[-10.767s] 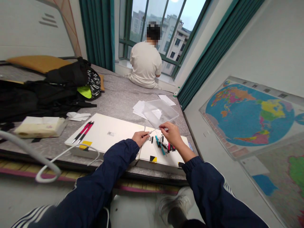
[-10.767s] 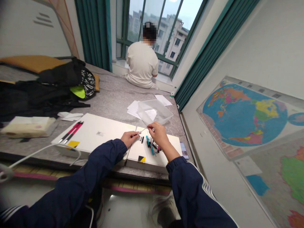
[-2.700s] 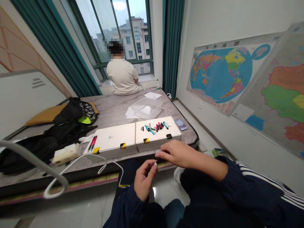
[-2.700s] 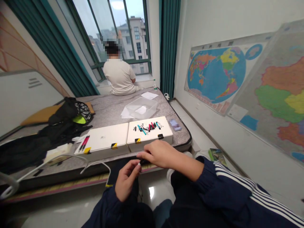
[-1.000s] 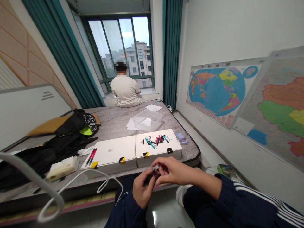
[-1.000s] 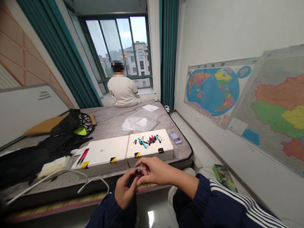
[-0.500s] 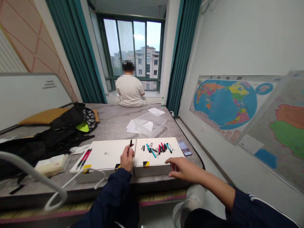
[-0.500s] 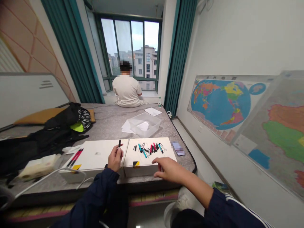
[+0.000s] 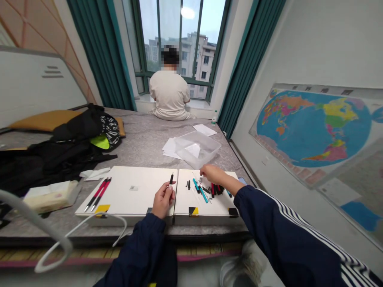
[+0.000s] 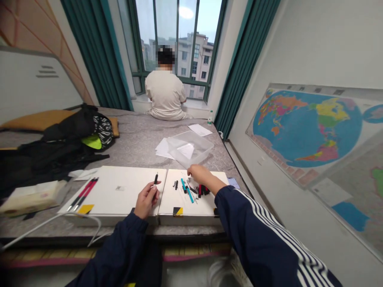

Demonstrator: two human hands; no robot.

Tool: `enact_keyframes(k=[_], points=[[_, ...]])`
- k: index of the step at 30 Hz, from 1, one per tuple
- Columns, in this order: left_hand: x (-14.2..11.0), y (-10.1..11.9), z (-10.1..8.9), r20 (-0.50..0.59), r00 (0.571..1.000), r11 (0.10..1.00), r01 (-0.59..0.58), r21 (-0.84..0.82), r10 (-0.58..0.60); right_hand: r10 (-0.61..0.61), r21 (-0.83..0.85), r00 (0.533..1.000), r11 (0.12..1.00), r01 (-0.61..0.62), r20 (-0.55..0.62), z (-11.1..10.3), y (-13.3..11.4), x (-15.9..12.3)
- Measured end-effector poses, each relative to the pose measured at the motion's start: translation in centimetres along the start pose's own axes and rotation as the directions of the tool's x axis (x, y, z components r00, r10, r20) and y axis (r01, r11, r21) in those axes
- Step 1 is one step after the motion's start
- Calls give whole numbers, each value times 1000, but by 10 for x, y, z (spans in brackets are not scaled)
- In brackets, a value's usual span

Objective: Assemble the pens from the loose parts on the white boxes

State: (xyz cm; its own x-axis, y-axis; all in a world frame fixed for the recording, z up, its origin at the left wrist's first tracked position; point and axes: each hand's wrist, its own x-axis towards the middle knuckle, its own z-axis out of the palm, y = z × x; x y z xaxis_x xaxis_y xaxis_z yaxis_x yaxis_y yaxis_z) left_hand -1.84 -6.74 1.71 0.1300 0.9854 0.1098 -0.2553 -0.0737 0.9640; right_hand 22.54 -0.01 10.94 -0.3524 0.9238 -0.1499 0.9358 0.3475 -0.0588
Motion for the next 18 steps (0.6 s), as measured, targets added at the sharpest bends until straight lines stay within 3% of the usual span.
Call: enact_keyframes(k=[6,11,18], points=[[-4,1,3,-3,1000,1000,-7,1,7,-30,-55,997,998,33,67,18,0,29],[-3,2,1,143,989,998,53,-44,-46,-43,-99,993,994,54,111,25,-2,31],[-1,2,-3,183,983,997,42,-65,-29,-49,-73,998,996,52,41,26,-5,29]])
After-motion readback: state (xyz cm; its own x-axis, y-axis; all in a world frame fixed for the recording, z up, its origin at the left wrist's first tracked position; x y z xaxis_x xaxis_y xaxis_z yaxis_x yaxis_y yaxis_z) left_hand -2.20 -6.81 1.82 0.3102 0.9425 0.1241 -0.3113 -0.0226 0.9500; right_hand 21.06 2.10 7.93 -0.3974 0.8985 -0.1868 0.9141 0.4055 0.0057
